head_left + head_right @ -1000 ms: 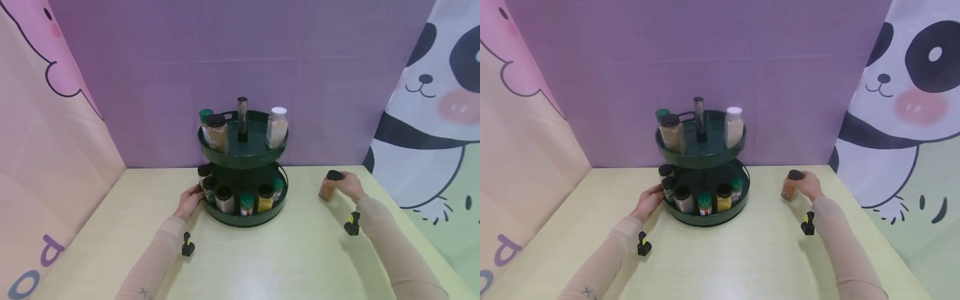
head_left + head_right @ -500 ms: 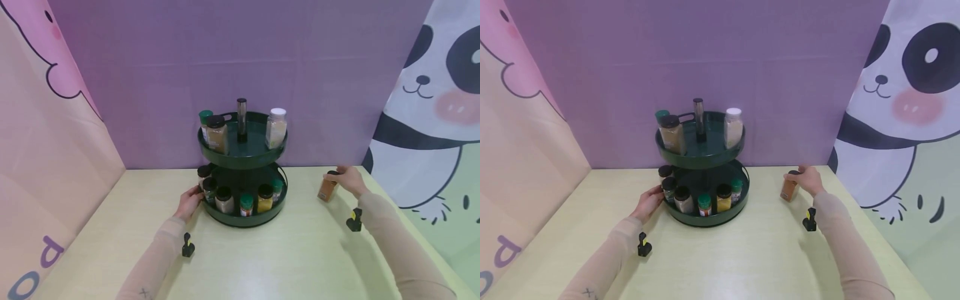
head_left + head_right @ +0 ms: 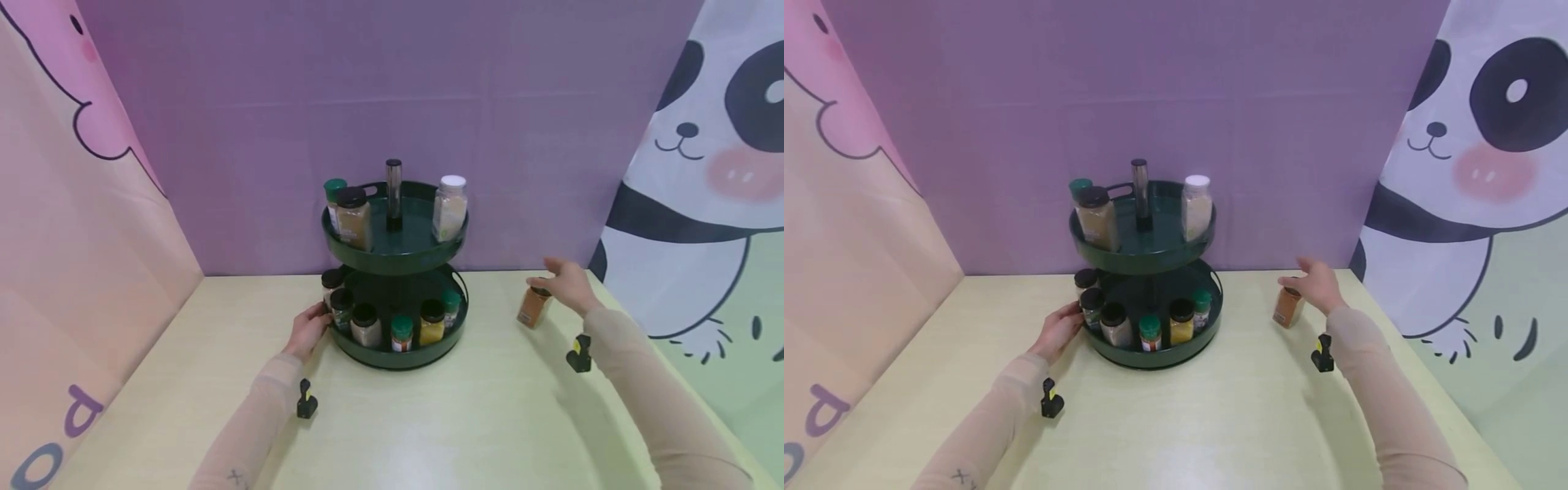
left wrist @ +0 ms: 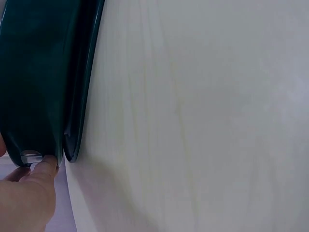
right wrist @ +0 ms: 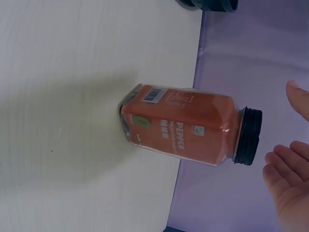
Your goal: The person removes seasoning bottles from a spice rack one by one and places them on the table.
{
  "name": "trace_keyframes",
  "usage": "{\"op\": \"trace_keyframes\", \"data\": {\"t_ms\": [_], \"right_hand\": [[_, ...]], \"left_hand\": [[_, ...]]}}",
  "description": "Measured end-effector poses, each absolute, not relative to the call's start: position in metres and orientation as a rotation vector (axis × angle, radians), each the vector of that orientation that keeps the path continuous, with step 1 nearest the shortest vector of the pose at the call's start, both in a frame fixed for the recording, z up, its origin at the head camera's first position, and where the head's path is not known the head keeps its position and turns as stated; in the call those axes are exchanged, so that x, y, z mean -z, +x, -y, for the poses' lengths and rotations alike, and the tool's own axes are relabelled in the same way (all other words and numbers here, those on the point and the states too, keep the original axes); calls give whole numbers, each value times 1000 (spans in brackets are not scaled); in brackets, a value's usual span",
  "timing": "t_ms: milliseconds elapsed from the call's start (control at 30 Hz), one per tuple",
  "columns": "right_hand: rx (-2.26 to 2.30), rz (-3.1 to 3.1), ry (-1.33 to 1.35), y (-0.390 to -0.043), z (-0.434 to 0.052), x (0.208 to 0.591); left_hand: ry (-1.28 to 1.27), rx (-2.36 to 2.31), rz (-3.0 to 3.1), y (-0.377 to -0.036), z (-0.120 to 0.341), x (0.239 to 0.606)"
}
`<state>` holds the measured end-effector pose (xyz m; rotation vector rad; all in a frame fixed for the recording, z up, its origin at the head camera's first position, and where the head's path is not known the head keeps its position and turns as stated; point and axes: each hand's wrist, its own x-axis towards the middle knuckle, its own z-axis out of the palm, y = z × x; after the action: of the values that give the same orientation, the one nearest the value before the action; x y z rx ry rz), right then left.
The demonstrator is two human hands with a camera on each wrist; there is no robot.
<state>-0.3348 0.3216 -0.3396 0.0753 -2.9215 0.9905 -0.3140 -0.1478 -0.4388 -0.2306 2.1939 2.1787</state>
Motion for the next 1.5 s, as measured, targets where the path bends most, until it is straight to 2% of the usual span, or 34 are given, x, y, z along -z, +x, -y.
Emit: {"op": "trace_keyframes", "data": {"t_ms": [667,1500], "right_hand": [[-1180,2884,213,-333,-292,335],[-1167,3011,472,-330,-245,348]], "left_hand": [[-248,-2179,-2177,-314,148,439],[-230,-2188,-2200,-316,147,440]]}}
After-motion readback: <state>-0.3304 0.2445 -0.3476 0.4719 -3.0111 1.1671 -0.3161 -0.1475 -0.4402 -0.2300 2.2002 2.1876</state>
